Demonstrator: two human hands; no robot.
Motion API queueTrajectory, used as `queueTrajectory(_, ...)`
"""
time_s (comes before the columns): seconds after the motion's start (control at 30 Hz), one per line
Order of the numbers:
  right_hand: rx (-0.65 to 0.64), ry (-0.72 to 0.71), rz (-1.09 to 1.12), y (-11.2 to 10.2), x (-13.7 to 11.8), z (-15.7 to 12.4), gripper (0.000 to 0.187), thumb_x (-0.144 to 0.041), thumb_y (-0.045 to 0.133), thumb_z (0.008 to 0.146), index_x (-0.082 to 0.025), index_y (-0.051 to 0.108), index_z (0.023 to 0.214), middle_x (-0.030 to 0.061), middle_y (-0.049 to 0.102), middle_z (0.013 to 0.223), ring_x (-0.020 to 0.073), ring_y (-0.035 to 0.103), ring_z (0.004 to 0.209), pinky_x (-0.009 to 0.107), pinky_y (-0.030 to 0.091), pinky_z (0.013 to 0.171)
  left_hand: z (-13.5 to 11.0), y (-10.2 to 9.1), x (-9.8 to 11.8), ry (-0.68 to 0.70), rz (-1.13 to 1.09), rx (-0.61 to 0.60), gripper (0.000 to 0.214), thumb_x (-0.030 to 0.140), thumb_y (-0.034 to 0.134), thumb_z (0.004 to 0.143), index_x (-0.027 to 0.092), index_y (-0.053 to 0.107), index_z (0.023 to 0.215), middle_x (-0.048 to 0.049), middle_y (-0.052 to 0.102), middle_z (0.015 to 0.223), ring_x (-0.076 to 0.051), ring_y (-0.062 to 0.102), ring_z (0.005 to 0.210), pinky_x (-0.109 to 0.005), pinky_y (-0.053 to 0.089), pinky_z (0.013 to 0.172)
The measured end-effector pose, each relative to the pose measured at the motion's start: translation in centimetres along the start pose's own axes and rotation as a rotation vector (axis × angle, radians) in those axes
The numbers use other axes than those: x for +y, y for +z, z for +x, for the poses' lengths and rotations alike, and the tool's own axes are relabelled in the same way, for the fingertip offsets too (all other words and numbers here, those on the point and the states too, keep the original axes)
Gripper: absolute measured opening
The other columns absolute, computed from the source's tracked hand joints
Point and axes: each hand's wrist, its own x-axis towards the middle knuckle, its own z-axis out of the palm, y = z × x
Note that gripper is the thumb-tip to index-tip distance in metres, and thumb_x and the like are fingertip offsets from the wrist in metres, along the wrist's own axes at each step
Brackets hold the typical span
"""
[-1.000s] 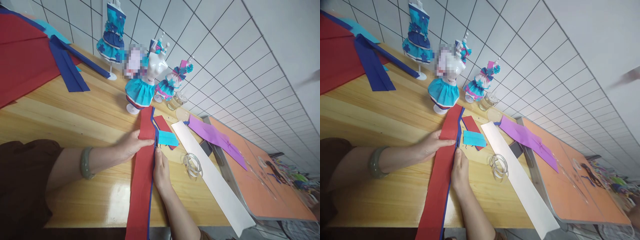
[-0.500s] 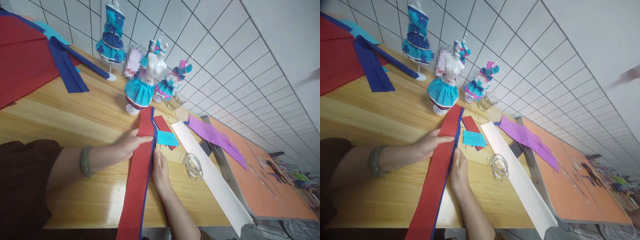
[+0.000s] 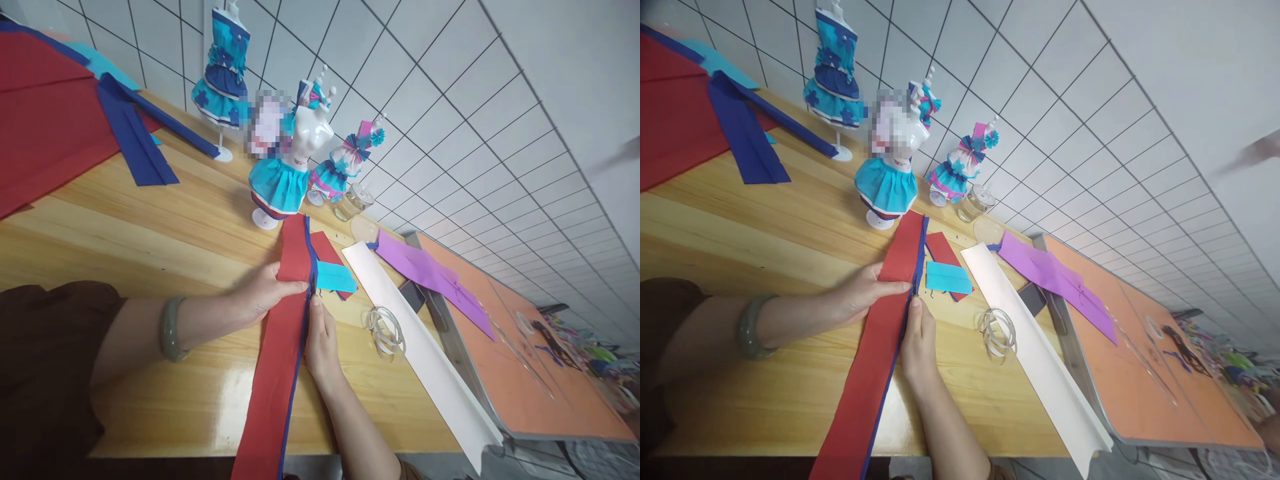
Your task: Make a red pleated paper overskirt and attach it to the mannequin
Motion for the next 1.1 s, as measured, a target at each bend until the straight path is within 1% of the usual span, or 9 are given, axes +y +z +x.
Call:
queueTrajectory(0.17, -0.001, 0.006, 0.03, 0.03, -0.01, 0.05, 0.041, -0.043, 0.034, 0.095, -0.016, 0.063, 0.106, 0.0061, 0.067, 0.113, 0.0203, 0.059, 0.107, 0.032, 0.042, 0.094, -0.07, -0.11, 0.07, 0.02, 0.074, 0.017, 0.038, 0.024, 0.071, 0.07, 0.016, 0.063, 0.107, -0.0109, 0.069, 0.109, -0.028, 0.064, 0.101, -0.042, 0.049, 0.089)
queueTrajectory(0.27, 0.007, 0.005, 0.032, 0.07, 0.0, 0.08, 0.041, -0.043, 0.035, 0.095, -0.016, 0.063, 0.106, 0.006, 0.067, 0.113, 0.0201, 0.059, 0.108, 0.032, 0.042, 0.095, -0.06, -0.3, -0.01, 0.031, 0.13, 0.021, 0.039, 0.027, 0.07, 0.072, 0.017, 0.063, 0.109, -0.0103, 0.069, 0.109, -0.028, 0.064, 0.1, -0.043, 0.049, 0.089)
queueTrajectory(0.5, 0.019, 0.002, -0.008, -0.03, -0.09, 0.07, 0.041, -0.042, 0.033, 0.095, -0.016, 0.064, 0.102, 0.0068, 0.068, 0.109, 0.02, 0.06, 0.103, 0.033, 0.043, 0.093, 0.05, -0.45, -0.32, 0.022, 0.145, 0.018, 0.041, 0.031, 0.071, 0.071, 0.019, 0.063, 0.11, -0.0103, 0.069, 0.109, -0.028, 0.064, 0.1, -0.044, 0.049, 0.088)
queueTrajectory(0.67, 0.021, 0.007, -0.013, -0.09, 0.04, 0.09, 0.042, -0.044, 0.034, 0.095, -0.016, 0.063, 0.101, 0.0073, 0.068, 0.107, 0.0201, 0.06, 0.1, 0.033, 0.044, 0.09, 0.09, -0.41, -0.31, 0.025, 0.121, 0.004, 0.042, 0.03, 0.071, 0.071, 0.018, 0.063, 0.11, -0.0109, 0.068, 0.11, -0.028, 0.063, 0.101, -0.044, 0.049, 0.089)
queueTrajectory(0.9, 0.041, 0.008, -0.06, -0.11, -0.15, 0.0, 0.041, -0.043, 0.033, 0.095, -0.015, 0.063, 0.094, 0.0073, 0.068, 0.1, 0.0198, 0.06, 0.094, 0.031, 0.044, 0.084, 0.13, -0.51, -0.4, 0.035, 0.12, -0.008, 0.044, 0.032, 0.072, 0.071, 0.018, 0.062, 0.111, -0.0106, 0.068, 0.109, -0.028, 0.063, 0.101, -0.043, 0.05, 0.089)
queueTrajectory(1.1, 0.035, 0.005, -0.083, -0.12, -0.18, 0.0, 0.042, -0.044, 0.032, 0.095, -0.015, 0.062, 0.094, 0.0068, 0.067, 0.096, 0.0187, 0.059, 0.089, 0.03, 0.044, 0.08, 0.07, -0.52, -0.47, 0.036, 0.129, -0.019, 0.041, 0.031, 0.072, 0.071, 0.018, 0.063, 0.109, -0.0101, 0.067, 0.113, -0.029, 0.062, 0.105, -0.044, 0.048, 0.092)
